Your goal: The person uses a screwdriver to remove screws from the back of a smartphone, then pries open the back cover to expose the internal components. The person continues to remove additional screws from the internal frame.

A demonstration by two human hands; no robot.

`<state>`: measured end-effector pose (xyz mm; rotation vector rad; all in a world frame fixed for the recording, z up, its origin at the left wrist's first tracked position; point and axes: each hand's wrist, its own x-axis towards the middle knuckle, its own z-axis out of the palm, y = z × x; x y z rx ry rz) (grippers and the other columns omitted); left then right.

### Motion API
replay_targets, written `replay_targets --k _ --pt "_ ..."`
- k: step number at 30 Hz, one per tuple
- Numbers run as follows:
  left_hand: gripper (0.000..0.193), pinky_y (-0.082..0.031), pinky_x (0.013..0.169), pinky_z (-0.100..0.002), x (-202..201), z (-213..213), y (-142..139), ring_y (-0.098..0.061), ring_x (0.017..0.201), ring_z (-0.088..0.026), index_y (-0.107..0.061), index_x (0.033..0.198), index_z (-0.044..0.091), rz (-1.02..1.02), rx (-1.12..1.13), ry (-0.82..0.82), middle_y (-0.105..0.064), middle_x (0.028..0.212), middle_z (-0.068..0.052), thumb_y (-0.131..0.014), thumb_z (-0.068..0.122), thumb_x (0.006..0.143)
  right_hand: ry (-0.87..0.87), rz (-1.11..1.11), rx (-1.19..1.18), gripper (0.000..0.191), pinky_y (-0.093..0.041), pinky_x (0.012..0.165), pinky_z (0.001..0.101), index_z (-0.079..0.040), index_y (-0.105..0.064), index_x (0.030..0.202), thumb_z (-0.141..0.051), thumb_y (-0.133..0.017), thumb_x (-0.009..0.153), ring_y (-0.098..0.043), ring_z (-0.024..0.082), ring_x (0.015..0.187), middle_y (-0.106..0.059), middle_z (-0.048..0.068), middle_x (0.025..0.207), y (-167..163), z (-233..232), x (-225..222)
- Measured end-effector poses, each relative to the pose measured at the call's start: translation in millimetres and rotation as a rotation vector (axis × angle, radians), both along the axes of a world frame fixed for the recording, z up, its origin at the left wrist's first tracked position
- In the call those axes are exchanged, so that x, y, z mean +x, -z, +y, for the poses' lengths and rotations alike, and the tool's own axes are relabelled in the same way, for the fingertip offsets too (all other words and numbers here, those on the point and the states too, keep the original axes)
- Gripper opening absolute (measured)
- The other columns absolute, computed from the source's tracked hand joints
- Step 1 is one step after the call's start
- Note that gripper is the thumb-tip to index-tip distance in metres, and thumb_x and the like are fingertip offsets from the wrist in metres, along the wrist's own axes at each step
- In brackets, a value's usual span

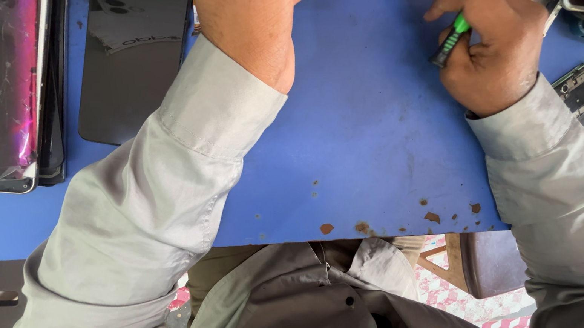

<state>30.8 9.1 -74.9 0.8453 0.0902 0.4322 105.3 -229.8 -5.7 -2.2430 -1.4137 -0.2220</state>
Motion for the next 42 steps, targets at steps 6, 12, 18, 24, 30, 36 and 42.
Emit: replay_targets --k 6,12,18,24,30,36,42 --pt "0.013 -0.071 0.079 -0.047 -0.1 0.1 1.5 -0.075 0.094 -0.019 -0.070 0.113 0.004 -0.003 0.007 -0.010 -0.073 0.105 -0.004 -0.065 0.014 0.107 -0.002 -0.007 -0.015 0.037 -0.037 0.097 0.0399 -0.002 -0.058 0.098 0.019 -0.047 0.069 -0.057 0.029 0.101 -0.078 0.008 0.118 1.1 1.9 2.7" --pt "0.014 -0.071 0.080 -0.045 -1.2 0.1 -1.5 -0.077 0.094 -0.020 -0.070 0.114 0.004 -0.021 0.021 -0.005 -0.074 0.105 -0.005 -0.065 0.015 0.107 -0.024 0.026 -0.048 0.037 -0.038 0.100 0.0382 -0.003 -0.060 0.098 0.018 -0.047 0.070 -0.059 0.027 0.105 -0.077 0.008 0.129 0.5 5.7 0.7" --pt "0.013 -0.070 0.075 -0.042 -1.2 1.3 -4.4 -0.076 0.090 -0.017 -0.069 0.109 0.007 -0.081 0.048 -0.029 -0.074 0.100 -0.002 -0.063 0.018 0.106 -0.024 0.015 -0.041 0.034 -0.037 0.101 0.0371 -0.003 -0.061 0.096 0.019 -0.048 0.073 -0.060 0.026 0.106 -0.077 0.006 0.127 -1.6 5.6 1.7" --pt "0.014 -0.070 0.080 -0.045 0.0 2.8 5.8 -0.076 0.095 -0.019 -0.069 0.115 0.005 0.007 -0.017 -0.023 -0.074 0.106 -0.004 -0.063 0.016 0.108 -0.041 0.023 -0.045 0.036 -0.037 0.101 0.0382 -0.002 -0.062 0.096 0.019 -0.047 0.071 -0.059 0.028 0.107 -0.077 0.009 0.127 -2.6 6.5 0.9" --pt "0.014 -0.069 0.085 -0.046 -0.9 2.3 15.5 -0.073 0.097 -0.015 -0.067 0.111 0.007 -0.085 -0.109 -0.003 -0.072 0.105 -0.001 -0.066 0.017 0.101 -0.014 0.022 0.137 0.032 -0.043 0.103 0.0388 0.003 -0.059 0.098 0.024 -0.044 0.078 -0.063 0.028 0.104 -0.077 0.018 0.119 -6.5 1.4 1.8" --pt "0.013 -0.071 0.074 -0.045 -3.5 4.3 -10.1 -0.074 0.085 -0.019 -0.067 0.112 0.003 0.027 0.098 -0.057 -0.070 0.095 -0.006 -0.065 0.016 0.110 0.025 0.139 0.345 0.035 -0.057 0.091 0.0272 0.005 -0.051 0.111 0.023 -0.032 0.087 -0.070 0.024 0.100 -0.073 0.021 0.112 4.3 -11.5 5.6" --pt "0.010 -0.061 0.067 -0.035 -7.0 1.1 -43.3 -0.070 0.080 -0.015 -0.062 0.113 0.001 0.057 0.212 0.183 -0.069 0.096 -0.006 -0.058 -0.001 0.104 0.095 0.237 0.547 0.006 -0.055 0.082 0.0259 0.002 -0.044 0.128 0.004 -0.041 0.124 -0.065 0.018 0.089 -0.066 0.018 0.123 10.1 -22.2 8.7"
